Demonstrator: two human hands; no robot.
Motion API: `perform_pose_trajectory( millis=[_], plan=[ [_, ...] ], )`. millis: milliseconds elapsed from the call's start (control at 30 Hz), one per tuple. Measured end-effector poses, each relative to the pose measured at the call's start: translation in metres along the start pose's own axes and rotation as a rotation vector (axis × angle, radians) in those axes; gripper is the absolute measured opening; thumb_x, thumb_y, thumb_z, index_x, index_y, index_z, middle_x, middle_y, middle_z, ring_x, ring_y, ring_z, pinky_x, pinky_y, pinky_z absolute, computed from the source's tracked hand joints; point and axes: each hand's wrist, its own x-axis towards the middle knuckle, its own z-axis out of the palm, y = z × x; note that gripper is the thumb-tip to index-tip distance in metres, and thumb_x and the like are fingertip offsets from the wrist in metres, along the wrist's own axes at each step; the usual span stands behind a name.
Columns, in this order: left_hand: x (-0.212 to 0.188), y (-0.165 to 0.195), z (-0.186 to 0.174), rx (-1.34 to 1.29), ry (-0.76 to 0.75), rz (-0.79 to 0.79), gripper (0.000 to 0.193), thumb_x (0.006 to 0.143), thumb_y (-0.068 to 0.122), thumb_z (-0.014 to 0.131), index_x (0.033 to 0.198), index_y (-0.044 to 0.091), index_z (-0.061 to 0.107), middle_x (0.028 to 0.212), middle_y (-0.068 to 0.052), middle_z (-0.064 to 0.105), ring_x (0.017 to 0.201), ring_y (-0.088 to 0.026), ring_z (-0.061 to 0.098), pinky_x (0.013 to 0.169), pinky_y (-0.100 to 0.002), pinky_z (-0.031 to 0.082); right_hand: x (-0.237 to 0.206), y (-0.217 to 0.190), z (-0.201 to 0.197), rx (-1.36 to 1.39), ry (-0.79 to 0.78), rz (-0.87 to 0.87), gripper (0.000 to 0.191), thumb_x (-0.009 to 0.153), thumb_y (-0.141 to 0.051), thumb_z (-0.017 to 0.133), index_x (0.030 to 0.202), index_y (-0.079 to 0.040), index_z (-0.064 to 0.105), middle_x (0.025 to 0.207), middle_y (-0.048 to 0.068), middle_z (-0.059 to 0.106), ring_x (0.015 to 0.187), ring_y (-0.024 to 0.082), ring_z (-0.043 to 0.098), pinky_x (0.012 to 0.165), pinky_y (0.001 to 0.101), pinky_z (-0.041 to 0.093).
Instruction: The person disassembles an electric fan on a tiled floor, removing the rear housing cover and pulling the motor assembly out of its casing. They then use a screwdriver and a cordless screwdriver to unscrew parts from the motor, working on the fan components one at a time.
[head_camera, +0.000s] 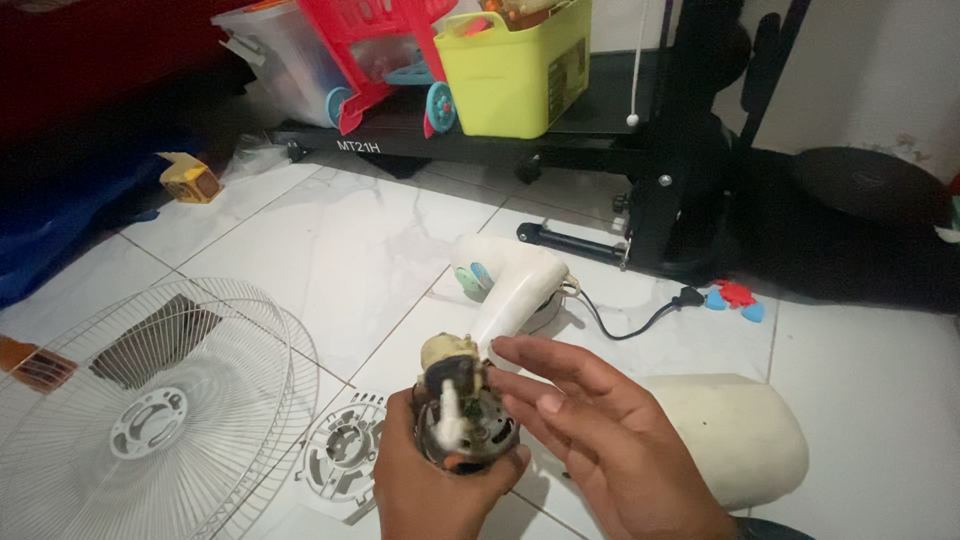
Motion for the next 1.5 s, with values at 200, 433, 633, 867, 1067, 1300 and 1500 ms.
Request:
perform_pose_trajectory(
  millis=[200,433,633,867,1067,1300,1500],
  plan=[
    [-0.001,-0.005,0.003,0.019,0.028,0.045,0.090,0.041,0.023,0.100,0.121,0.011,0.060,0.101,-0.006,0.076,0.092,-0.016,0.078,0.083,-0.032,0.061,-0.001,-0.002,0.004,-0.151,-0.013,-0.009,0.057,0.094,-0.004,0.060,0.149,0.003,0.047,0.150,0.023,0.052,0.139,0.033,0.052,0.111,0.0443,0.039],
    [0.000,-0.010,0.006,-0.063,-0.030,0.089,0.092,0.042,0.023,0.100,0.122,0.010,0.057,0.103,-0.007,0.078,0.094,-0.015,0.080,0.082,-0.030,0.062,-0.005,0.001,0.015,-0.962,0.060,-0.264,0.058,0.082,0.000,0.076,0.138,-0.011,0.070,0.151,0.009,0.049,0.133,0.023,0.055,0.096,0.0360,0.053],
    [-0.004,-0.002,0.006,0.146,-0.010,0.088,0.087,0.043,0.023,0.100,0.120,0.013,0.061,0.108,-0.006,0.071,0.095,-0.017,0.076,0.084,-0.032,0.060,0.003,-0.001,0.030,-0.889,0.275,-0.409,0.038,0.086,0.003,0.073,0.123,-0.004,0.074,0.129,0.011,0.066,0.115,0.020,0.070,0.090,0.0327,0.058],
    [-0.002,0.003,0.003,0.090,-0.029,0.017,0.083,0.042,0.022,0.099,0.115,0.012,0.061,0.099,-0.006,0.073,0.094,-0.017,0.076,0.086,-0.032,0.059,0.027,-0.020,0.049,-0.743,0.273,-0.337,0.034,0.084,0.002,0.069,0.118,-0.002,0.071,0.107,0.010,0.076,0.097,0.014,0.075,0.087,0.0283,0.061],
    [0.002,-0.004,0.003,-0.100,0.007,0.044,0.078,0.043,0.022,0.096,0.111,0.008,0.061,0.092,-0.008,0.075,0.081,-0.018,0.075,0.076,-0.031,0.059,0.039,-0.018,0.081,-0.945,0.244,-0.403,0.037,0.082,-0.002,0.072,0.119,-0.005,0.070,0.106,0.007,0.073,0.086,0.013,0.074,0.077,0.0271,0.061],
    [0.004,-0.012,0.002,-0.326,0.013,0.153,0.068,0.065,0.023,0.086,0.124,0.007,0.056,0.105,-0.007,0.072,0.092,-0.017,0.071,0.079,-0.031,0.056,0.038,0.002,0.108,-1.113,0.250,-0.503,0.023,0.082,-0.009,0.078,0.103,-0.001,0.069,0.103,0.009,0.074,0.089,0.022,0.074,0.077,0.0341,0.057],
    [0.009,-0.017,-0.003,-0.249,0.080,0.348,0.062,0.080,0.029,0.076,0.132,0.004,0.054,0.112,-0.012,0.073,0.101,-0.025,0.073,0.084,-0.037,0.056,0.035,0.004,0.116,-1.209,0.110,-0.514,0.026,0.085,-0.005,0.071,0.111,-0.004,0.071,0.113,0.009,0.071,0.099,0.023,0.073,0.086,0.0328,0.057]
  ],
)
